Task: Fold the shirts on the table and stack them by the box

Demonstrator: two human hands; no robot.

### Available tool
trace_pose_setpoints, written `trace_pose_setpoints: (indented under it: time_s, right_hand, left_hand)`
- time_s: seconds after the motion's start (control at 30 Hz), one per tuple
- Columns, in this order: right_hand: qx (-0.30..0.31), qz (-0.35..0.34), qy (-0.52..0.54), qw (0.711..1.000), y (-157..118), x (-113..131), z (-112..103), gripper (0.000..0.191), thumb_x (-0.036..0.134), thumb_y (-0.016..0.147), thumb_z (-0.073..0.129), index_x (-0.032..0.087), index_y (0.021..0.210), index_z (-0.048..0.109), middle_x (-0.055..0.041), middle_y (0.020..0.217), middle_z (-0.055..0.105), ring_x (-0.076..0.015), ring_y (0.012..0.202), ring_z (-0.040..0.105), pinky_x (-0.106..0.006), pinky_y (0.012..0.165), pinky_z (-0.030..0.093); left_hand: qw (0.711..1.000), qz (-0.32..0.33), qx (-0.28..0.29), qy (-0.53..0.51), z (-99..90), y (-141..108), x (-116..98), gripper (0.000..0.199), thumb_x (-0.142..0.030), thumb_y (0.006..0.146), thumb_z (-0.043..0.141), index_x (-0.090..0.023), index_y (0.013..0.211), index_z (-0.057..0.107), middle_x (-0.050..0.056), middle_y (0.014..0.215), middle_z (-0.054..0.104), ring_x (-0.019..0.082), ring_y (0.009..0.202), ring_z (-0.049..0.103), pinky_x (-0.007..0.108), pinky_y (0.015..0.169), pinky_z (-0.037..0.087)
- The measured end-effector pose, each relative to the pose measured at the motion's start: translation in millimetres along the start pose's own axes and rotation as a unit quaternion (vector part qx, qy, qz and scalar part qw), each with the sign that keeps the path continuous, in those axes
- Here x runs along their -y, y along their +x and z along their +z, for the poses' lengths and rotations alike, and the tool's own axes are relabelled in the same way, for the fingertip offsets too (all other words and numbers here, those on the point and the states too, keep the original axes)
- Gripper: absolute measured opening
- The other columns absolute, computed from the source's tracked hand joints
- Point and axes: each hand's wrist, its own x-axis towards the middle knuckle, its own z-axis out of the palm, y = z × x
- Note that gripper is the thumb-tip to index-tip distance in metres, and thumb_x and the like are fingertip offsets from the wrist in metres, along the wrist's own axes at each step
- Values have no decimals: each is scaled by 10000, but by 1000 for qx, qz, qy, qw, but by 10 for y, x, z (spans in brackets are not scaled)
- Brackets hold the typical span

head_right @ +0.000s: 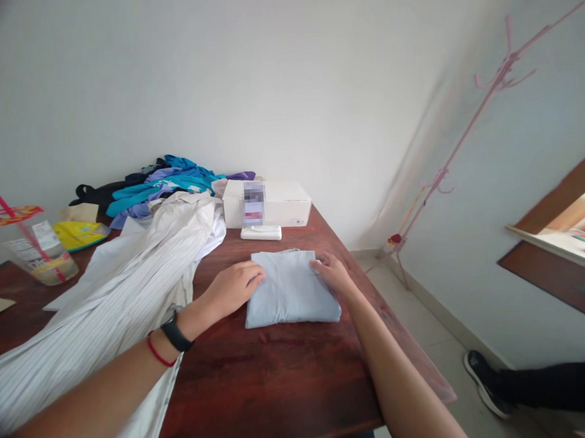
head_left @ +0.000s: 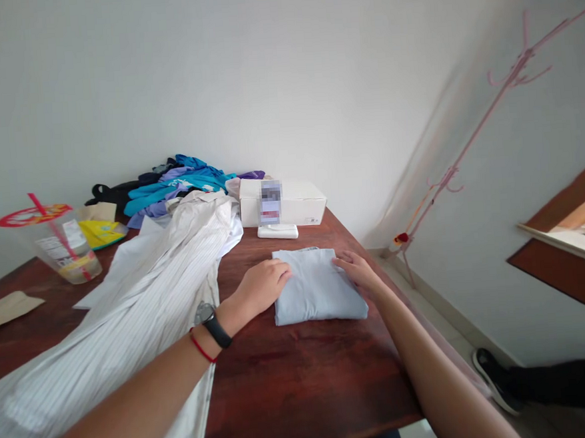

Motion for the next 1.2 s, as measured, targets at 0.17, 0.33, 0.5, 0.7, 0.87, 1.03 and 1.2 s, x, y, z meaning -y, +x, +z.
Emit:
trace_pose_setpoints:
  time_s: [0.17, 0.33, 0.5, 0.7, 0.87, 1.03, 1.2]
  right_hand:
    - [48, -19, 15, 999, -45, 34, 13, 505, 373, 865, 592, 166, 1322, 647, -133, 1247, 710, -316, 1161, 647, -457, 994, 508]
    - [-20, -22, -12, 999, -26, 25, 14, 589, 300, 827, 588, 168, 1400, 549, -115, 1303, 671, -272, 1153, 634, -423, 1023, 478]
    - [-100, -6, -84, 991, -108, 157, -48, 687, 374, 867, 559, 157, 1504, 420, -150, 1296, 630, -283, 1126, 635, -439, 1045, 456]
    - [132, -200, -155, 958, -588, 689, -54, 848, 598, 852, 643, 343, 1588, 307, -61, 1666, 238, -302, 1510, 271, -442, 1196, 291]
    - [353, -185, -235, 886, -839, 844, 51, 1113, 710, 753, 702, 362, 1626, 104, -35, 1709, -68, -345, 1561, -67, -532, 1238, 38]
    - [323, -121, -274, 898, -711, 701, 111, 926, 620, 867, 617, 396, 1619, 125, -21, 1705, -67, -325, 1564, -54, -559, 1224, 54]
    - [219, -38, -329, 918, -498, 547, 87, 878, 608, 890, 589, 349, 1624, 181, -68, 1713, 39, -355, 1562, 54, -555, 1199, 162]
  left_hand:
    - [998, -36, 23, 50, 179, -68, 90, 408, -455, 1006, 499, -206, 1303, 627, 100, 1382, 613, 287, 1197, 633, 383, 1023, 494]
    - [995, -41, 60, 72, 300, -129, 106, 505, -496, 1008, 476, -204, 1413, 548, 145, 1542, 461, 337, 1338, 537, 444, 1090, 450]
    - [994, -33, 53, 88, 408, -155, 128, 535, -468, 1019, 462, -199, 1480, 491, 172, 1617, 348, 396, 1444, 390, 535, 1157, 343]
    - [994, -38, 52, 85, 438, -184, 111, 532, -482, 1027, 442, -225, 1492, 469, 167, 1622, 346, 385, 1469, 355, 578, 1141, 351]
    - [995, -35, 31, 91, 429, -174, 80, 496, -421, 1030, 443, -167, 1453, 494, 198, 1594, 383, 393, 1454, 379, 581, 1125, 376]
    - [993, -42, 31, 106, 432, -153, 59, 442, -319, 1036, 390, -104, 1397, 526, 228, 1553, 434, 387, 1387, 470, 538, 1088, 425]
    - [992, -40, 51, 108, 506, -183, 116, 517, -319, 1035, 362, -167, 1524, 435, 165, 1584, 420, 408, 1468, 347, 576, 1147, 322]
